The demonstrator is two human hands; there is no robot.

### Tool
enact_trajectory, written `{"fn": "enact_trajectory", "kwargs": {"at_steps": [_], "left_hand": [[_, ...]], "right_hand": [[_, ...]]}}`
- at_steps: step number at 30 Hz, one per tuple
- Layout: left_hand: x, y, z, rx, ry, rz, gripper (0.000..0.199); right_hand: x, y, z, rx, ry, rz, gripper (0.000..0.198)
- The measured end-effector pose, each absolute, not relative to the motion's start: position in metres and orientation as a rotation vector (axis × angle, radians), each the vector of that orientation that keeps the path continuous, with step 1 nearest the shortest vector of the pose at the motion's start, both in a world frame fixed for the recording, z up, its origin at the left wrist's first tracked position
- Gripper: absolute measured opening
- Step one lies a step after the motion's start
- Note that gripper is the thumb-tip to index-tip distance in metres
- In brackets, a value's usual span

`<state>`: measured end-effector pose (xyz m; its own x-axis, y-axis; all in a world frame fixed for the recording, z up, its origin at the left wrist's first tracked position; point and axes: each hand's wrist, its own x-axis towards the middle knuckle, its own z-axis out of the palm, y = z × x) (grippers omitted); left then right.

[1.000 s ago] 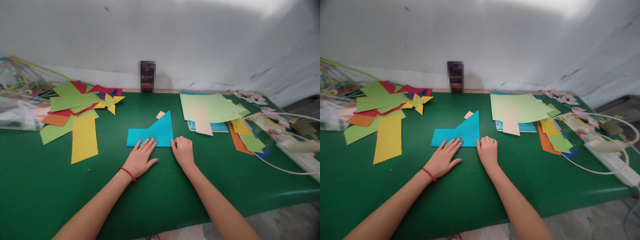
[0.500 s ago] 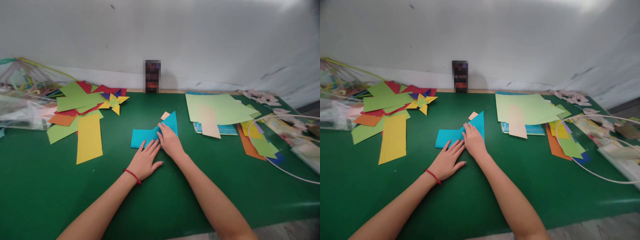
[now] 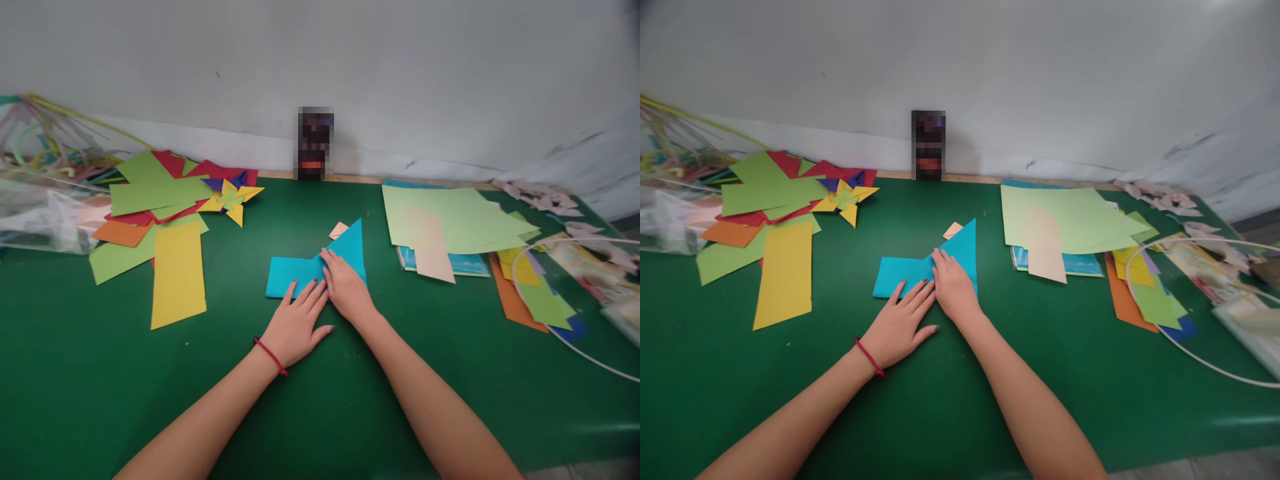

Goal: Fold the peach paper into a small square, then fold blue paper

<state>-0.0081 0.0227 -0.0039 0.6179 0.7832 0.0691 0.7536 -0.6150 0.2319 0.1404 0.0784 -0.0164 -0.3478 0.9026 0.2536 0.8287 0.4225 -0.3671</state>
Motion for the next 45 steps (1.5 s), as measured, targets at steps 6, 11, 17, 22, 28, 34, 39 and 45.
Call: {"fn": "enact_trajectory", "kwargs": {"at_steps": [6,11,17,22,28,34,39,45], "left_hand": [[-0.008,0.022,-0.006,2.668,1.288,0.253,0.06],[-0.008,0.023,-0.009,2.678,1.321,0.265,0.058],[-0.007,0.024,-0.011,2.674,1.355,0.254,0.056],[-0.006,0.023,-0.012,2.682,1.364,0.248,0.056],[-0.006,0.023,-0.013,2.691,1.366,0.235,0.057],[-0.007,0.023,-0.013,2.691,1.361,0.263,0.057],[-0.005,0.023,-0.015,2.672,1.379,0.272,0.058],[-0.019,0.026,-0.016,2.568,1.631,0.271,0.062]], "right_hand": [[0.142,0.079,-0.017,-1.444,-2.268,0.254,0.039],[0.143,0.079,-0.019,-1.436,-2.259,0.259,0.039],[0.142,0.078,-0.021,-1.443,-2.274,0.232,0.039],[0.141,0.077,-0.025,-1.463,-2.314,0.21,0.04],[0.139,0.077,-0.027,-1.503,-2.33,0.222,0.043],[0.139,0.077,-0.025,-1.498,-2.32,0.237,0.042],[0.137,0.075,-0.024,-1.499,-2.297,0.23,0.041],[0.144,0.069,-0.017,-1.581,-2.219,0.029,0.036]]}}
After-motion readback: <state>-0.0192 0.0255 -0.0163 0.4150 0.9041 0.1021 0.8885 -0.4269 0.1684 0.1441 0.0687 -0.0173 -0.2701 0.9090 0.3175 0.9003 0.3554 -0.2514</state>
